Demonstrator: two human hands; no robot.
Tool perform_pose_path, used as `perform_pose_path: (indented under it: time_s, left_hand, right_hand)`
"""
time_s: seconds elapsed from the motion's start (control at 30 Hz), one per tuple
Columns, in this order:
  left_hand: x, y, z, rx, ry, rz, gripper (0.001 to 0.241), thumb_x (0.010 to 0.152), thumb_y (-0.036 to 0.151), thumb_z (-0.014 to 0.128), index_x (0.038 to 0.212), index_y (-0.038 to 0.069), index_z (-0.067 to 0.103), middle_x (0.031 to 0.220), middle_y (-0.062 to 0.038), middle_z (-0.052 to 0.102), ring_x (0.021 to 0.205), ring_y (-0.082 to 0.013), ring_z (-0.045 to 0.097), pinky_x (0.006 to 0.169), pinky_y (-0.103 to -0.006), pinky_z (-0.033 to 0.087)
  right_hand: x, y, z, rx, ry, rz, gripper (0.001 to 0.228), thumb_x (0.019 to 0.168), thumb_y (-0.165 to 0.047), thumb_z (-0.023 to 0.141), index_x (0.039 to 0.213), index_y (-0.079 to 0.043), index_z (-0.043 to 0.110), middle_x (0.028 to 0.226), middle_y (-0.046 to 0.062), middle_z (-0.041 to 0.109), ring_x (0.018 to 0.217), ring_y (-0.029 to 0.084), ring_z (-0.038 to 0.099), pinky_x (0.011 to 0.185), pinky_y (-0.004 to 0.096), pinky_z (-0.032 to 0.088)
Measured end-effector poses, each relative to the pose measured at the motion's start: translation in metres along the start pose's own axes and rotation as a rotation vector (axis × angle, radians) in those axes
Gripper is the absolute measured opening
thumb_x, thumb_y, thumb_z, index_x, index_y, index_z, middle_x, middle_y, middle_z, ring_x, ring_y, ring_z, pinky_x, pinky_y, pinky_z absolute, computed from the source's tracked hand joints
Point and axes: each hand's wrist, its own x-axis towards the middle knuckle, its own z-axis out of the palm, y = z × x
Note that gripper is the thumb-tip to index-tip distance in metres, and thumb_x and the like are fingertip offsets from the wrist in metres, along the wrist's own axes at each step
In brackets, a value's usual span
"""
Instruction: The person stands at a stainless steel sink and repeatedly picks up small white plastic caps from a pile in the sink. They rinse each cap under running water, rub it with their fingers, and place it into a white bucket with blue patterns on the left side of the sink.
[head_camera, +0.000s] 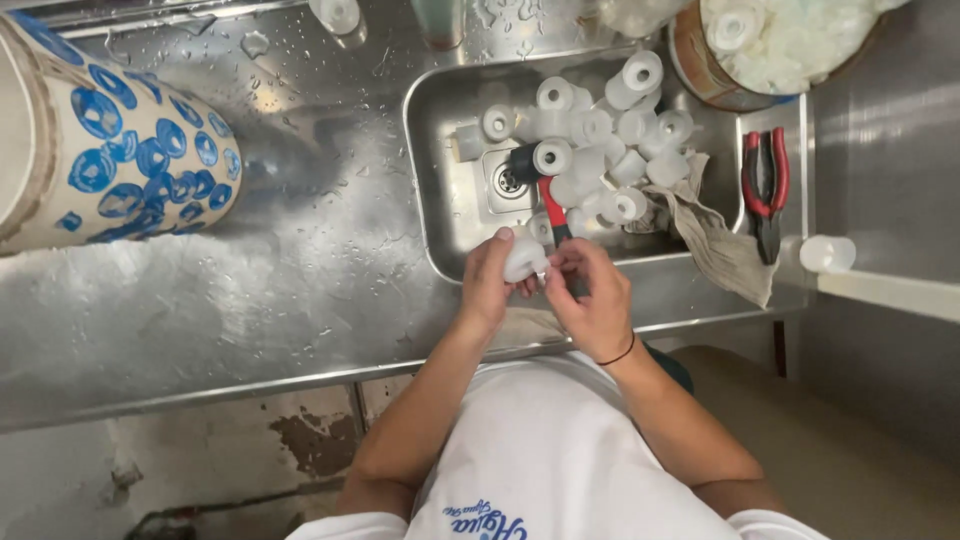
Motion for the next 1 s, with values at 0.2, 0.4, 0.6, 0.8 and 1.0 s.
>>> perform_pose_path:
  time_s: [0.2,0.4,0.6,0.8,1.0]
  left_hand:
    - [-0.001,-0.003,-0.056,0.129,-0.003,0.067,0.042,0.093,0.04,0.066,0.077,0.001,0.067,0.053,-0.019,0.06,0.041,-0.0252,0.062,0.035,-0.0333,0.05]
    - [-0.021,0.03,-0.096,0.225,-0.068,0.069,0.041,0.092,0.038,0.063,0.071,0.003,0.067,0.049,-0.016,0.058,0.042,-0.0237,0.061,0.037,-0.0324,0.05]
    - [-0.029,0.043,-0.134,0.314,-0.209,0.101,0.043,0.089,0.042,0.065,0.067,0.005,0.069,0.045,-0.01,0.055,0.04,-0.0168,0.057,0.035,-0.0281,0.046]
    - [-0.046,0.071,-0.162,0.336,-0.168,0.253,0.038,0.092,0.034,0.056,0.073,0.004,0.069,0.047,-0.011,0.051,0.042,-0.0185,0.052,0.04,-0.0295,0.045]
    - [-0.063,0.098,-0.174,0.363,-0.102,0.518,0.042,0.094,0.036,0.055,0.07,0.005,0.069,0.054,-0.01,0.054,0.046,-0.0163,0.053,0.046,-0.0284,0.045]
  right_hand:
    - [-0.012,-0.054,0.041,0.024,-0.012,-0.034,0.013,0.083,-0.003,0.079,0.095,-0.008,0.077,0.086,0.009,0.07,0.07,0.023,0.069,0.058,0.03,0.058]
    - [-0.029,-0.061,0.078,0.073,0.0,0.071,0.019,0.08,-0.011,0.086,0.093,-0.005,0.073,0.086,0.011,0.067,0.071,0.025,0.067,0.061,0.033,0.056]
    - [-0.024,-0.099,0.104,0.199,-0.284,0.069,0.046,0.087,-0.011,0.074,0.13,0.002,0.062,0.131,0.025,0.062,0.128,0.043,0.053,0.099,0.054,0.045]
    - [-0.038,-0.124,0.15,0.102,-0.124,-0.016,0.031,0.091,-0.011,0.072,0.119,0.001,0.068,0.123,0.021,0.069,0.116,0.041,0.064,0.095,0.05,0.051]
    - [-0.035,-0.137,0.168,0.14,-0.102,-0.164,0.026,0.09,-0.004,0.072,0.116,0.002,0.07,0.116,0.021,0.071,0.114,0.041,0.066,0.095,0.05,0.052]
